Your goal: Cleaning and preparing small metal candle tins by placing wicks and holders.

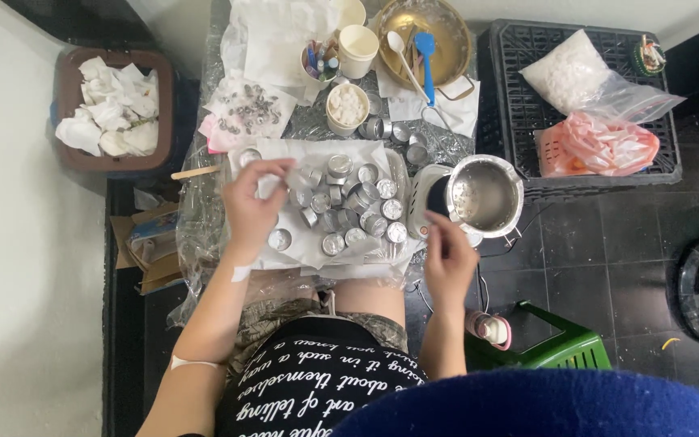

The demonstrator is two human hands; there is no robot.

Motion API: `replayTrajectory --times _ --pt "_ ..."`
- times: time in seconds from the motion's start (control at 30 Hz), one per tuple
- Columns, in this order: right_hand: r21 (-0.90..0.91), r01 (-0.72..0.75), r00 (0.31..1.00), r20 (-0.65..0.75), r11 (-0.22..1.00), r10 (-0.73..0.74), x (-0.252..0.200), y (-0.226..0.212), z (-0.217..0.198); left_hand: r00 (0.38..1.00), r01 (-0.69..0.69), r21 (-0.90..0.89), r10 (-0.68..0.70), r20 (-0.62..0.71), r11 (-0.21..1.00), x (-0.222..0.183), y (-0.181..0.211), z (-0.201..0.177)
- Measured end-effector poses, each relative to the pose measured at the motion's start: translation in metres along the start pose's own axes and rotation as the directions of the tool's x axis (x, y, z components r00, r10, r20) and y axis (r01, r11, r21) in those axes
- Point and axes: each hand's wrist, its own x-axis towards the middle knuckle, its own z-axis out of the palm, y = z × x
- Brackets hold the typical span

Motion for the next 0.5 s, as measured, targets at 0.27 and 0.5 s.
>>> replayTrajectory --times 0.27,0.5 --pt "0.209 0.081 0.951 0.276 0.975 -0.138 -0.014 -0.046 0.019 0.947 0.175 -0.596 0.032 0.320 0.784 -0.032 0.012 0.052" --pt "0.250 0.085 0.967 0.212 0.964 -0.140 -0.019 -0.027 0.020 0.917 0.272 -0.569 -0.030 0.398 0.776 -0.037 0.023 0.072"
